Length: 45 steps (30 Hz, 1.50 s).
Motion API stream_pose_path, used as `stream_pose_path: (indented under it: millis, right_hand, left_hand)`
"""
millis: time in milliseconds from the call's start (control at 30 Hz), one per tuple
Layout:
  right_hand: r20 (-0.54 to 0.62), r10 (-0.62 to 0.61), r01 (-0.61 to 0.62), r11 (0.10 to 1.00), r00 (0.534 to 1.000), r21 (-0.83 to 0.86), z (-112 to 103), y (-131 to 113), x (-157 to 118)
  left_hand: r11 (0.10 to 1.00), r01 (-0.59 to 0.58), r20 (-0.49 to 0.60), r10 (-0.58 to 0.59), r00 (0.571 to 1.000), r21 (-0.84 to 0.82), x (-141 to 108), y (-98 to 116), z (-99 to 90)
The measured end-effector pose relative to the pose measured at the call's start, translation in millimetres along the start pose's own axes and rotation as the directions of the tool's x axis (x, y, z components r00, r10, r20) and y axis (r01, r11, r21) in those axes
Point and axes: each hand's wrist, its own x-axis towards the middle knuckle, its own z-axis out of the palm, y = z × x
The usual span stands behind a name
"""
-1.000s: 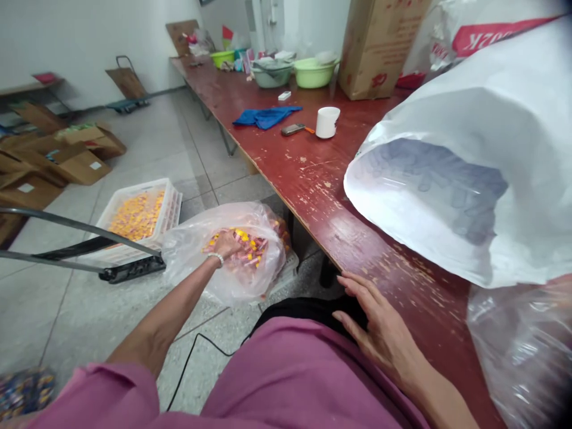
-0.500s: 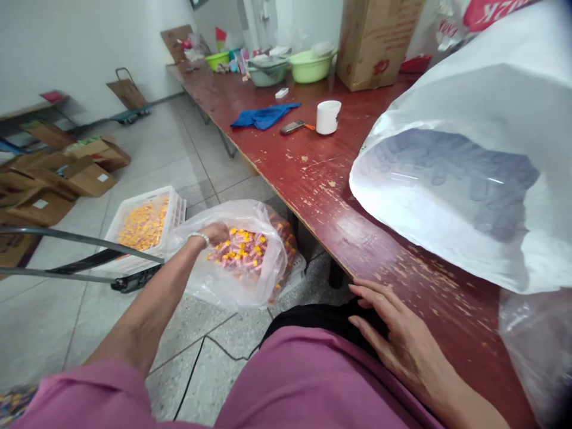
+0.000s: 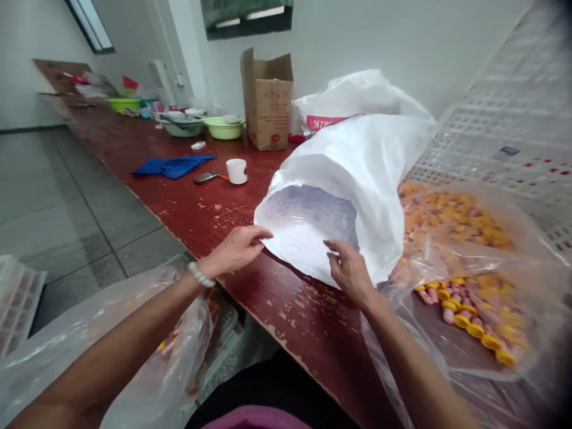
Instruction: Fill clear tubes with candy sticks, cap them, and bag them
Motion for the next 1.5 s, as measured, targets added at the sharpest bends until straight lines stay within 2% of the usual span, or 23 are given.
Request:
stream_pose_path:
  millis: [67,133,200,300,400,467,567,733,867,967,1067,1133,1233,1300,1400,1500]
  right_hand:
    - [0.014,0.113,-0.108,0.975,0.994,-0.193,3,23,27]
    - [0.016,0.212,-0.196,0.93,0.977,-0.31,4,44,44]
    - [-0.007,0.286,-0.27,0.895,0.958,-0.355,3,61,50]
    - [0.001,0.362,-0.327,0.842,0.932,-0.428,1,79,47]
    - [0.098,0.374,-0.278,0.819,0.922,-0.501,2,84,41]
    - [0.153,0.357,-0.234,0.824,0.921,-0.516,5,81,39]
    - [0.202,0.328,-0.191,0.846,0.923,-0.498,14,68,37]
    - [0.217,0.266,-0.139,0.872,0.939,-0.468,34,39,30]
    - [0.262,0.241,-0.13,0.916,0.935,-0.38,36,33,24]
    - [0.306,0.224,-0.14,0.952,0.925,-0.271,29,37,20]
    - [0.353,0.25,-0.186,0.961,0.902,-0.206,23,39,18]
    - [0.359,0.272,-0.213,0.957,0.893,-0.196,21,40,18]
    - [0.355,0.284,-0.245,0.958,0.891,-0.152,19,40,19]
    - [0.364,0.268,-0.258,0.963,0.892,-0.077,17,41,19]
    - [0.357,0.236,-0.28,0.957,0.904,0.076,9,43,19]
    - [0.236,0.235,-0.296,0.916,0.943,0.272,-5,45,12]
  left_hand:
    - [0.98,-0.059,-0.06,0.071,0.996,0.191,49,-9,23.6]
    - [0.954,0.041,-0.13,-0.002,0.992,0.297,94,-20,41.7]
    - [0.94,0.123,-0.18,-0.067,0.981,0.318,130,-30,53.1]
    - [0.928,0.202,-0.215,-0.138,0.967,0.312,165,-46,60.2]
    - [0.914,0.265,-0.207,-0.207,0.956,0.307,179,-63,64.7]
    - [0.909,0.28,-0.18,-0.234,0.956,0.307,180,-73,70.7]
    - [0.916,0.236,-0.142,-0.2,0.97,0.326,174,-76,85.0]
    - [0.93,0.03,-0.029,-0.021,0.999,0.365,146,-57,110.3]
    - [0.926,-0.162,0.088,0.14,0.986,0.342,114,-41,120.1]
    - [0.953,-0.162,0.138,0.13,0.982,0.255,98,-36,115.4]
    - [0.985,-0.118,0.171,0.095,0.981,0.127,92,-35,100.9]
    - [0.991,-0.089,0.12,0.076,0.99,0.105,90,-35,90.0]
    - [0.971,-0.108,0.018,0.107,0.994,0.214,88,-35,80.1]
    - [0.94,-0.185,0.03,0.184,0.983,0.288,86,-29,80.7]
    - [0.886,-0.34,0.139,0.311,0.94,0.316,83,-8,91.7]
    - [0.834,-0.441,0.281,0.359,0.89,0.331,89,22,109.2]
